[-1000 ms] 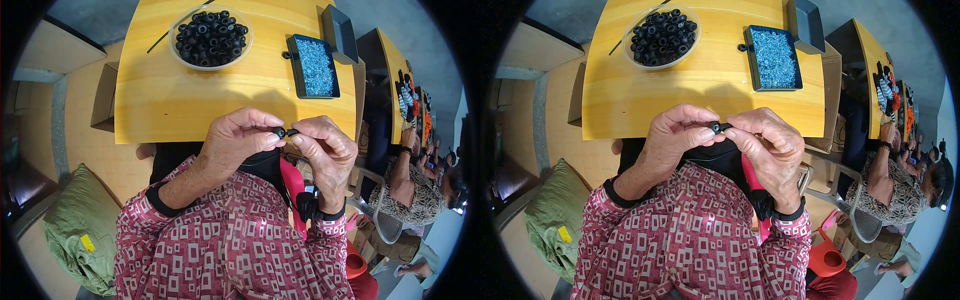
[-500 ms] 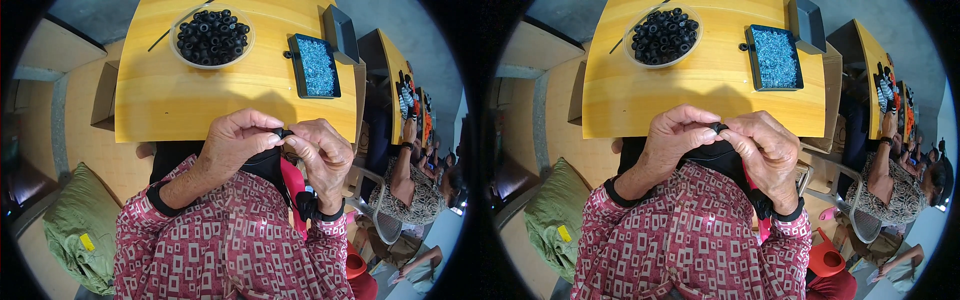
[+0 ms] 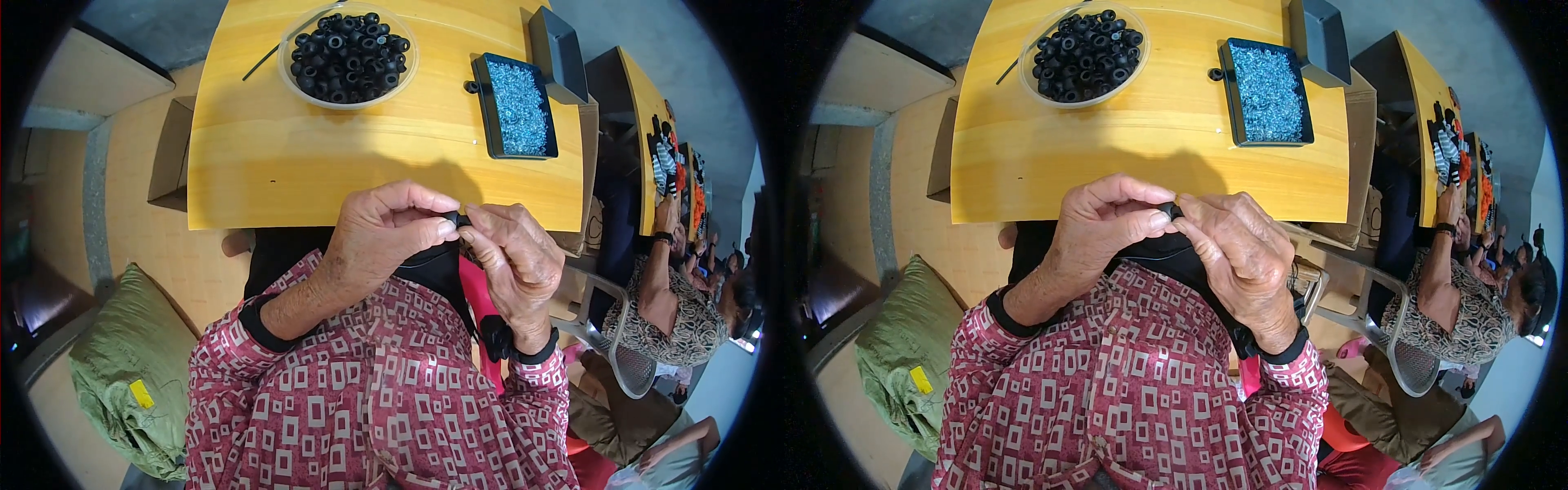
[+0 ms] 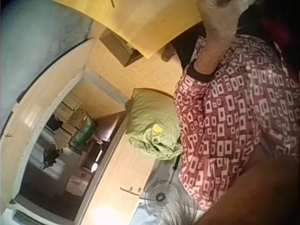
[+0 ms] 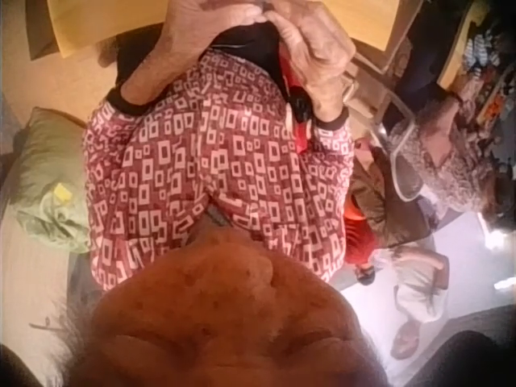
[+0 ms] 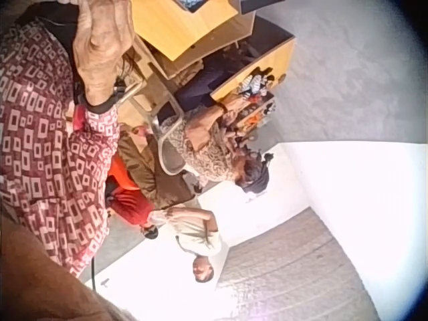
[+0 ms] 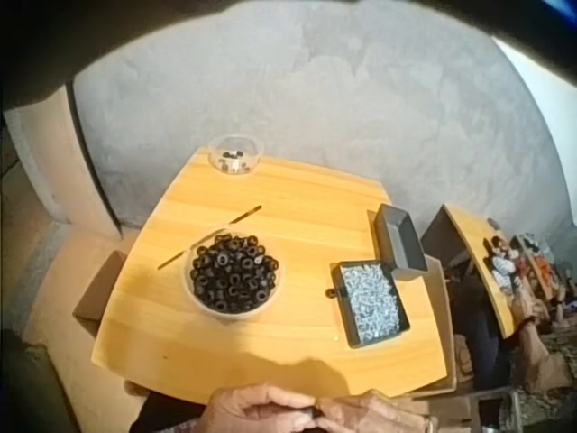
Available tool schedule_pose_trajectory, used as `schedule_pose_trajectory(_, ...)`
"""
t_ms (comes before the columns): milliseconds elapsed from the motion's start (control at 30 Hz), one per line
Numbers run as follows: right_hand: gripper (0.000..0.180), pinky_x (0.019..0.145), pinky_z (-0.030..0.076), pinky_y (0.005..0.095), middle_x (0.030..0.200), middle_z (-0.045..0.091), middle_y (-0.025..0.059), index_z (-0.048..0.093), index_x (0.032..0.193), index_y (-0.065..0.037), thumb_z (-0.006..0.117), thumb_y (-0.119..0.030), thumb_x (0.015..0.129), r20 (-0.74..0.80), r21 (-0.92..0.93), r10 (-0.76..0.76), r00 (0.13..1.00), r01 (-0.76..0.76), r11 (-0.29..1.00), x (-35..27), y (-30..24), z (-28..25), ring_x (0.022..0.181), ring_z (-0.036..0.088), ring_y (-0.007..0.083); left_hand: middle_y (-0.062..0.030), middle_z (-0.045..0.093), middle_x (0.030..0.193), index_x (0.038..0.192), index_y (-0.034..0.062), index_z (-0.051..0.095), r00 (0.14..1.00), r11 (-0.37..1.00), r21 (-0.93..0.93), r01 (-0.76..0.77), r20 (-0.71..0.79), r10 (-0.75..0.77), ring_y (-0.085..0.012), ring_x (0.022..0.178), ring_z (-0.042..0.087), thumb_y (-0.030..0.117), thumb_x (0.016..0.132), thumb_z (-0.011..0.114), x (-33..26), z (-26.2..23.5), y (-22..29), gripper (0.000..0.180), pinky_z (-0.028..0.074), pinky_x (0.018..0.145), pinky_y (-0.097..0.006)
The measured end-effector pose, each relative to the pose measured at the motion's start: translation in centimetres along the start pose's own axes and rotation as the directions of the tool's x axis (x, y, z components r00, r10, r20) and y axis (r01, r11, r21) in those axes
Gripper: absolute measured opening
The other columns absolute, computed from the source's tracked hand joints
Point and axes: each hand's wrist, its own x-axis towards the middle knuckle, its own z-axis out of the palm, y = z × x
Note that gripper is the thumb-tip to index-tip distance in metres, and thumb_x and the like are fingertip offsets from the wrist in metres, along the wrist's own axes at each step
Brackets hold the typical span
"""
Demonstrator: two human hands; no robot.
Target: The person assembles small plastic components by inserting tiny blue beads into black rubber rings by hand.
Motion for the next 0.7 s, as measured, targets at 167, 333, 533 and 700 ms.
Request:
schedule_pose_trajectory(167, 0.019, 0.061, 0.050, 0.0289, 0.079, 0.064, 0.0104, 0.067, 0.089, 0.001, 0.074, -0.002, 0.071, 0.083, 0.016, 0.032, 0.996, -0.034, 0.999, 0.0, 0.4, -0.8, 0.071, 0.063, 0.0210, -0.0070, 0.065, 0.095, 0.104, -0.0021, 0.063, 1.000, 1.000, 0.011, 0.000, 0.018, -0.001, -0.0108, 0.086, 0.063, -0.004, 0.082, 0.063, 0.1, 0.2, 0.1, 0.022, 0.051, 0.080, -0.023)
schedule_pose_trajectory(333, 0.019, 0.060, 0.050, 0.0297, 0.078, 0.064, 0.0102, 0.066, 0.086, 0.000, 0.074, -0.002, 0.070, 0.078, -0.081, -0.053, 0.996, 0.059, 0.995, 0.3, 0.2, -1.0, 0.069, 0.062, 0.0218, -0.0067, 0.065, 0.096, 0.104, -0.0021, 0.063, 0.999, 0.998, 0.066, 0.005, 0.034, -0.007, -0.0104, 0.086, 0.062, -0.004, 0.083, 0.063, -0.1, 0.2, 0.2, 0.021, 0.051, 0.080, -0.022)
schedule_pose_trajectory(533, 0.019, 0.058, 0.049, 0.0301, 0.076, 0.063, 0.0095, 0.065, 0.085, 0.000, 0.075, -0.002, 0.069, 0.089, -0.091, -0.085, 0.992, 0.094, 0.991, -0.2, 0.3, -0.8, 0.067, 0.061, 0.0217, -0.0059, 0.066, 0.095, 0.103, -0.0019, 0.064, 0.998, 0.997, 0.064, 0.040, 0.037, -0.042, -0.0091, 0.085, 0.061, -0.004, 0.083, 0.063, -0.1, 0.1, 0.2, 0.020, 0.050, 0.079, -0.021)
schedule_pose_trajectory(700, 0.016, 0.057, 0.049, 0.0289, 0.075, 0.063, 0.0087, 0.065, 0.083, 0.000, 0.075, -0.002, 0.070, 0.083, 0.026, -0.007, 0.997, 0.005, 1.000, -0.7, 1.0, -0.6, 0.066, 0.062, 0.0192, -0.0066, 0.065, 0.098, 0.104, -0.0034, 0.063, 0.997, 0.998, 0.052, 0.043, 0.061, -0.046, -0.0085, 0.090, 0.061, -0.002, 0.083, 0.064, -0.1, -0.1, 0.1, 0.021, 0.050, 0.083, -0.021)
